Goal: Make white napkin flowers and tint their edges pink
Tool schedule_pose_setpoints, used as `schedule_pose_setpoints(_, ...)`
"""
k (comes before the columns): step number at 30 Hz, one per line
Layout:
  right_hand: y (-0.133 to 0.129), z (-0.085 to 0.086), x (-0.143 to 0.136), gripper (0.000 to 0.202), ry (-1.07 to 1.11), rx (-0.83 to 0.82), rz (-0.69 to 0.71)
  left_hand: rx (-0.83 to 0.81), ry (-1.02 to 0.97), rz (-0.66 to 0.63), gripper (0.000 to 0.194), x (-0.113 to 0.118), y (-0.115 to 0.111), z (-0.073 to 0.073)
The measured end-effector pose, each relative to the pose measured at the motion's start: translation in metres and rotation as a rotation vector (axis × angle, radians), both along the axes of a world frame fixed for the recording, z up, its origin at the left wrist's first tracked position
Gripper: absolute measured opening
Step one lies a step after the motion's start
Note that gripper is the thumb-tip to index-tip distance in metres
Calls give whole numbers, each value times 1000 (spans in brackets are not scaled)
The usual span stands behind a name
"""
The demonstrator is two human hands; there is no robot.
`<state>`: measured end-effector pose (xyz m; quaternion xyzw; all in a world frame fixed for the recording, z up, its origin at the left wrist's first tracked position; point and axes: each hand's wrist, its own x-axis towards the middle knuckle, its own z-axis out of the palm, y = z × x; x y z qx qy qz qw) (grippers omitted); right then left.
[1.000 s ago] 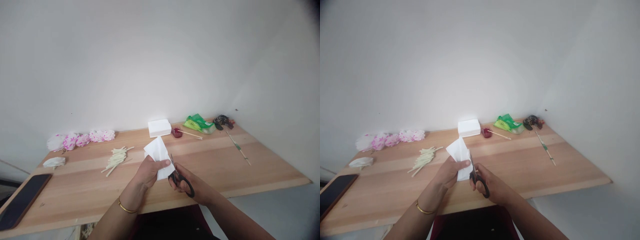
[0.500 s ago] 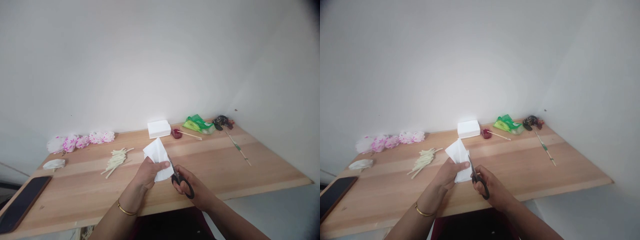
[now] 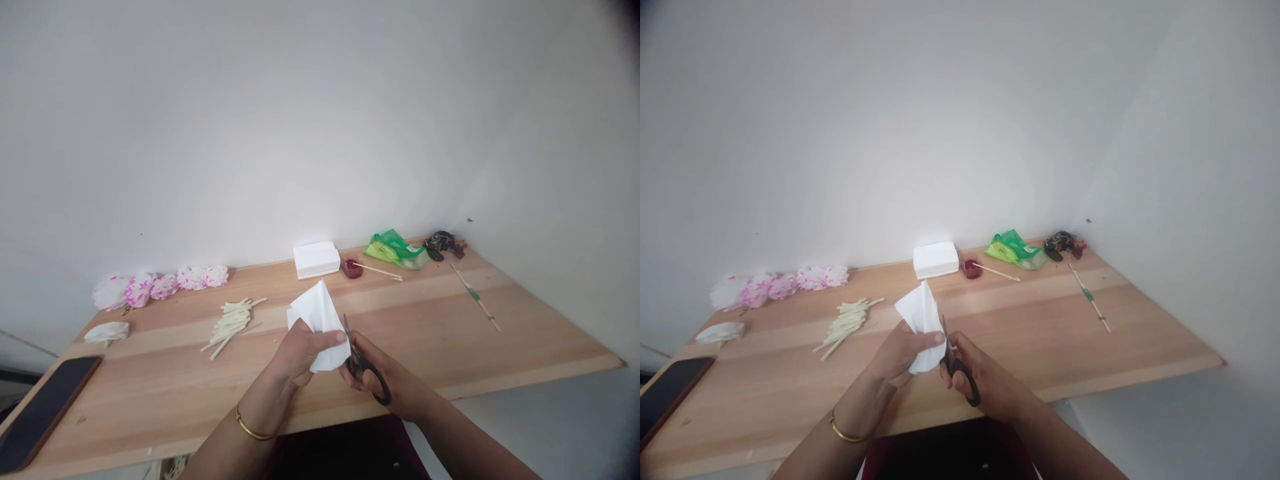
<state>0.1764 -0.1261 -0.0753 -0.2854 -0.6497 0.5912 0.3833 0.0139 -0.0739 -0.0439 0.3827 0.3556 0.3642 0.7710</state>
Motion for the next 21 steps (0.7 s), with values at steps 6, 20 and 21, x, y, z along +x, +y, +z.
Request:
schedule_pose_setpoints(6, -1, 5, -2, 58, -15, -11, -41, 25, 14, 30, 31, -1, -1, 0)
schedule_pose_setpoints(20, -2, 2, -5, 57, -5, -43, -52, 9, 45, -24, 30, -2, -3, 12)
schedule_pose_setpoints(21, -2, 4, -5, 57, -6, -33, -46, 15, 41, -47, 29, -3, -3, 14)
